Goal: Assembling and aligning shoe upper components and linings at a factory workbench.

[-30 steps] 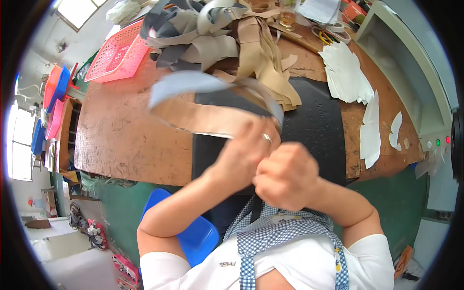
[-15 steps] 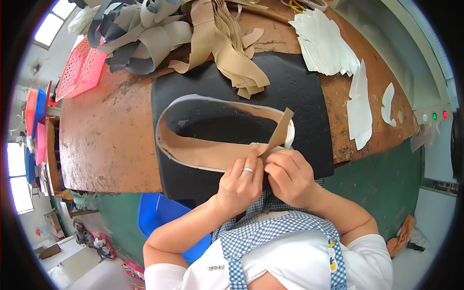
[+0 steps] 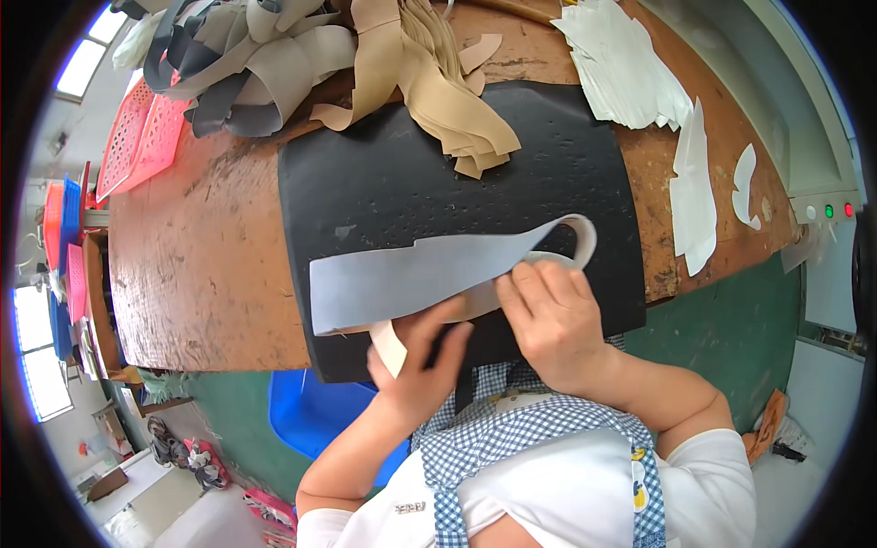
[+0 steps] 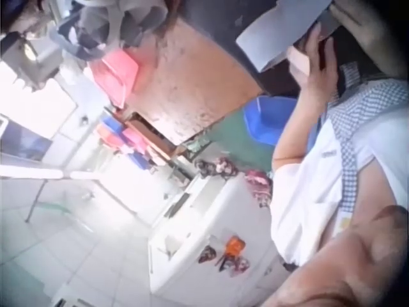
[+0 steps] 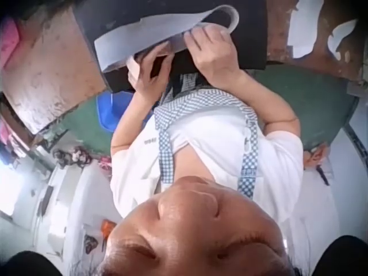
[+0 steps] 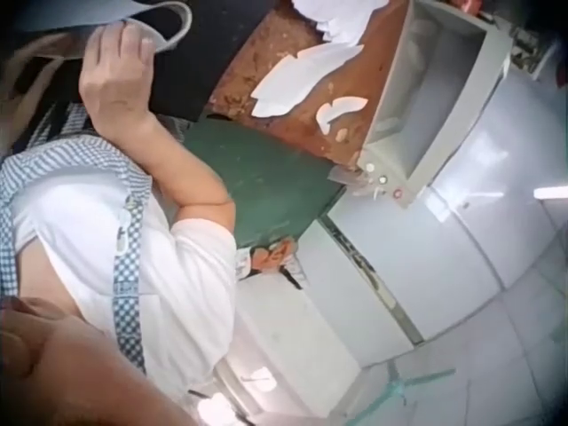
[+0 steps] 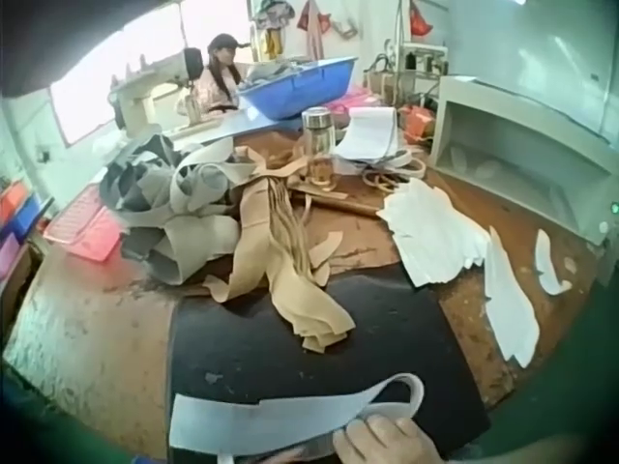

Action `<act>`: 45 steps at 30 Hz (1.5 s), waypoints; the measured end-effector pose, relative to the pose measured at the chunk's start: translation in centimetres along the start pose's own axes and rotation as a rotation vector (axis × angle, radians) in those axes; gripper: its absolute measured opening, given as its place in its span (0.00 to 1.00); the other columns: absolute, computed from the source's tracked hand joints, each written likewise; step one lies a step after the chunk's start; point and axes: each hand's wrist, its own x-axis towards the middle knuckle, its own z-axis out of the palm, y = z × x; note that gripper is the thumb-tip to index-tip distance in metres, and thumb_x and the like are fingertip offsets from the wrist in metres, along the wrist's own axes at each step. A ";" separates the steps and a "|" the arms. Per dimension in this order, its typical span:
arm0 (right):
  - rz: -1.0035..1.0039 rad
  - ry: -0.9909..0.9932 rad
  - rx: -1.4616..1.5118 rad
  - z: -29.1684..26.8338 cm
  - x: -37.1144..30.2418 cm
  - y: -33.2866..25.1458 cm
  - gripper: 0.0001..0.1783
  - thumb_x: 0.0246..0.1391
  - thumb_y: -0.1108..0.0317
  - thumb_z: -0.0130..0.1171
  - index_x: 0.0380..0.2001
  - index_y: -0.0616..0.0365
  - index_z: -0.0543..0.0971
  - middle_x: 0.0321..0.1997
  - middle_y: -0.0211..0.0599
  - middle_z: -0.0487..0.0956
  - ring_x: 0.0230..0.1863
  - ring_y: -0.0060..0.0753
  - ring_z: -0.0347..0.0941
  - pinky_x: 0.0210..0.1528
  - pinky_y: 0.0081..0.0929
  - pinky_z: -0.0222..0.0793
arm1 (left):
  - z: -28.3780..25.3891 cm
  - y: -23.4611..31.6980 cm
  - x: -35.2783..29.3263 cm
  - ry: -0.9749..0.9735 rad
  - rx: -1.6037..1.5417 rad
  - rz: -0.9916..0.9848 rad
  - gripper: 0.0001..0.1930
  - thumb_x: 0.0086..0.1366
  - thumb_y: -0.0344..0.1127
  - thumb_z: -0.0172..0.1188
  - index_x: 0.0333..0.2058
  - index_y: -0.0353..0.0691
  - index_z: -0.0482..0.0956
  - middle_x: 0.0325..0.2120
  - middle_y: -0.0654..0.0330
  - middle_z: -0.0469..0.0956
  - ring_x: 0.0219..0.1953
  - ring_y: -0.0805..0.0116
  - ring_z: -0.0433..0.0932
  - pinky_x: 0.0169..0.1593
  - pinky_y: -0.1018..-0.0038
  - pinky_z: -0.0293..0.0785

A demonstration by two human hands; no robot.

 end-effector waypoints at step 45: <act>0.474 0.154 0.377 1.0 1.2 0.8 0.13 0.46 0.81 0.64 0.37 0.63 0.79 0.32 0.43 0.79 0.31 0.46 0.78 0.33 0.34 0.74 | 1.2 -0.9 2.0 -0.591 0.443 0.393 0.27 0.53 0.31 0.55 0.53 0.28 0.76 0.49 0.52 0.70 0.50 0.59 0.71 0.48 0.69 0.70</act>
